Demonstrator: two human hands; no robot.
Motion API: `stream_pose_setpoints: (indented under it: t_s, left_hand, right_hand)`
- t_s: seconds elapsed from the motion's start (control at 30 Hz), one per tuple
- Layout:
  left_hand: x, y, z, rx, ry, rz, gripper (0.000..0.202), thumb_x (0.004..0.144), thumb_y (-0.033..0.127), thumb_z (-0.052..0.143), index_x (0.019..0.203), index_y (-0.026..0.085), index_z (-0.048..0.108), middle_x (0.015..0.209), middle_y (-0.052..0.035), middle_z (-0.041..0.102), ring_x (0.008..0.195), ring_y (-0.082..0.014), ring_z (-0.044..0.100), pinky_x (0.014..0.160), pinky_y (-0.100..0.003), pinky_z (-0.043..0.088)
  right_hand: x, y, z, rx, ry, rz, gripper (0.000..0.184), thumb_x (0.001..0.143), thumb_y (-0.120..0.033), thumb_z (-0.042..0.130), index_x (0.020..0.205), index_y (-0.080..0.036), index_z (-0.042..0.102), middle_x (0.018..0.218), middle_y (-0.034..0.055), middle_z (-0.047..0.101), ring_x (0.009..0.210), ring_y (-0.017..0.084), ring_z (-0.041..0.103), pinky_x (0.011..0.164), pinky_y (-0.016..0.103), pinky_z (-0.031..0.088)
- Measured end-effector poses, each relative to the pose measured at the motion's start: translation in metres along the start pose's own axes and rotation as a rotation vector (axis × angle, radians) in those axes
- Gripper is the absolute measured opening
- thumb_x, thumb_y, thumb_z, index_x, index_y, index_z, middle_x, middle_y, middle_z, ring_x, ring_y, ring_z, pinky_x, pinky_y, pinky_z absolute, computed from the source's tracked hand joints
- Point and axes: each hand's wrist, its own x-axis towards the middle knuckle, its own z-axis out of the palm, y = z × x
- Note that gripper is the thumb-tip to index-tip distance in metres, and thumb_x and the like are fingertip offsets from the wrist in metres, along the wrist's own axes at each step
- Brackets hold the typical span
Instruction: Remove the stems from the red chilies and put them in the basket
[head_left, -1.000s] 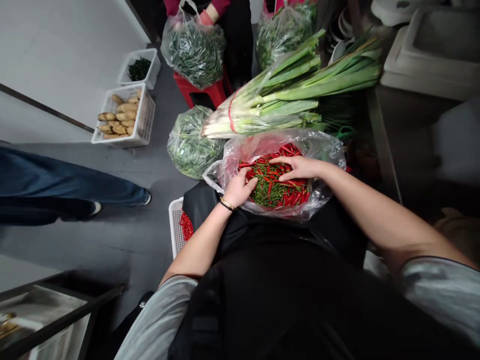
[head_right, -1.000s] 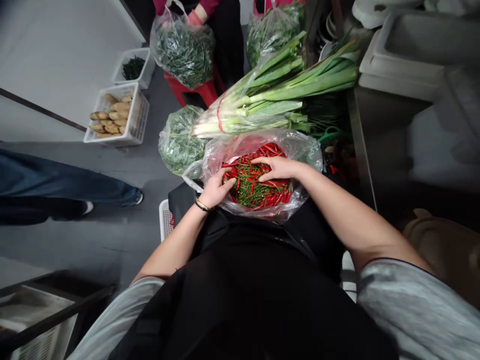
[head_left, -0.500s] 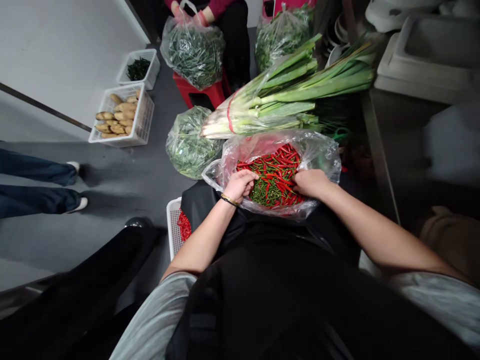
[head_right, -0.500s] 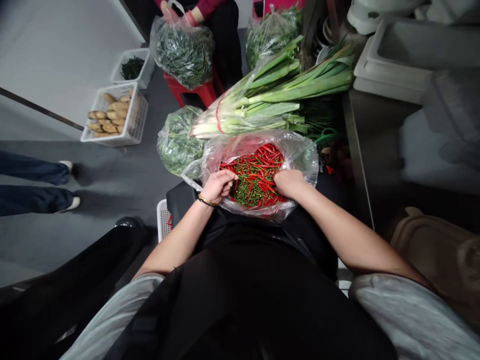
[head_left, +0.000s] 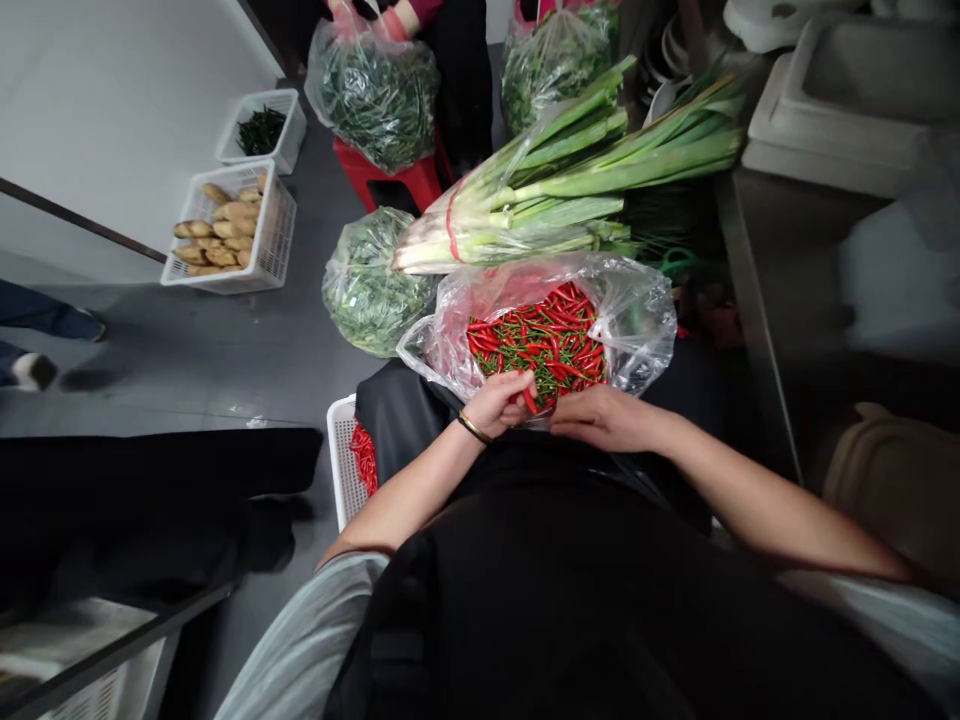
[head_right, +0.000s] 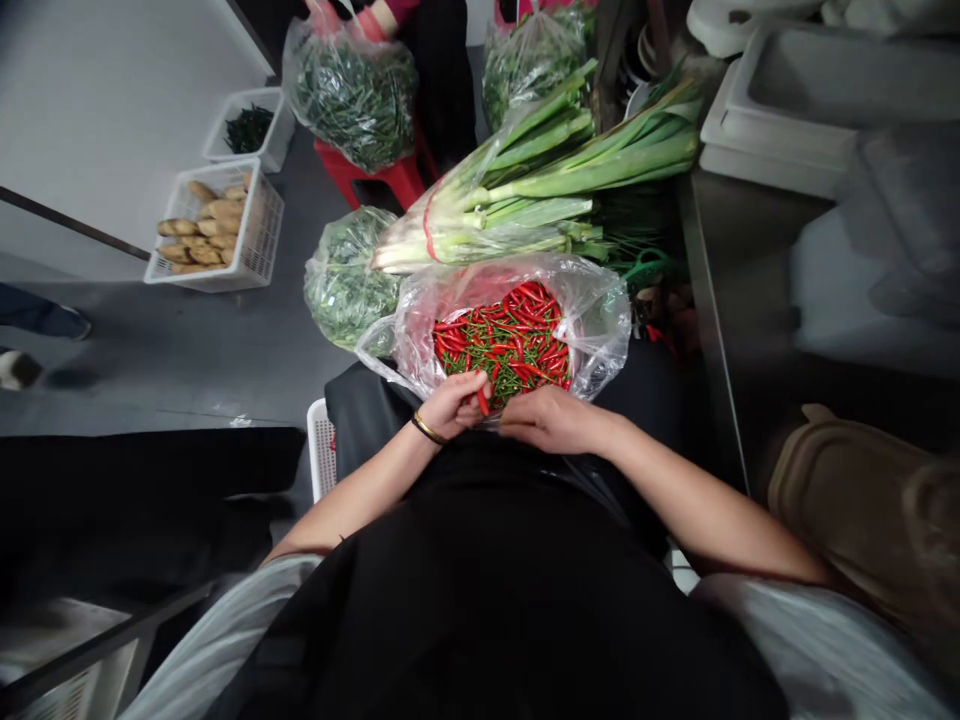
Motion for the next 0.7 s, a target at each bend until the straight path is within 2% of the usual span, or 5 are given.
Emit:
stream_pose_setpoints:
  t_s: [0.17,0.23,0.37,0.5,0.7]
  left_hand:
    - [0.002,0.017,-0.008,-0.167,0.043,0.064,0.037,0.073,0.036,0.061,0.055,0.016,0.036,0.058,0.0002,0.045,0.048,-0.0071,0.045,0.037,-0.016,0.025]
    - [0.002,0.021,-0.004,-0.140,0.028,0.064,0.033,0.070,0.032,0.065,0.060,0.016,0.037,0.056,0.0027,0.043,0.044,-0.0054,0.040,0.036,-0.015,0.019]
    - [0.003,0.010,0.008,0.041,0.117,0.077,0.034,0.065,0.030,0.076,0.074,0.017,0.046,0.047,0.0118,0.028,0.034,-0.0006,0.019,0.034,-0.014,0.008]
    - [0.009,-0.006,0.018,0.135,0.222,0.176,0.045,0.060,0.040,0.081,0.083,0.017,0.050,0.048,0.0119,0.035,0.034,-0.0002,0.024,0.034,-0.014,0.013]
    - [0.007,-0.002,0.000,-0.050,0.090,0.052,0.042,0.065,0.046,0.076,0.072,0.013,0.050,0.048,0.0090,0.038,0.034,0.0008,0.022,0.033,-0.014,0.008]
  right_hand:
    - [0.004,0.035,-0.012,-0.474,0.018,0.615,0.045,0.094,-0.047,0.038,0.104,-0.017,0.069,0.105,0.0144,0.067,0.090,0.024,0.064,0.071,0.031,0.046]
    - [0.013,0.047,-0.009,-0.583,-0.110,0.682,0.039,0.092,-0.043,0.044,0.098,-0.014,0.070,0.103,0.0161,0.067,0.089,0.025,0.064,0.068,0.031,0.046]
    - [0.021,0.051,-0.001,-0.611,-0.106,0.605,0.032,0.093,-0.037,0.045,0.093,-0.015,0.068,0.096,0.0128,0.069,0.088,0.024,0.065,0.064,0.028,0.043]
    - [0.015,0.025,0.010,-0.596,-0.004,0.432,0.038,0.095,-0.039,0.040,0.094,-0.012,0.066,0.093,0.0145,0.068,0.079,0.022,0.064,0.061,0.028,0.039]
    - [0.010,-0.002,0.020,-0.271,-0.011,0.087,0.039,0.098,-0.039,0.033,0.093,-0.018,0.065,0.087,0.0075,0.066,0.075,0.015,0.061,0.065,0.025,0.041]
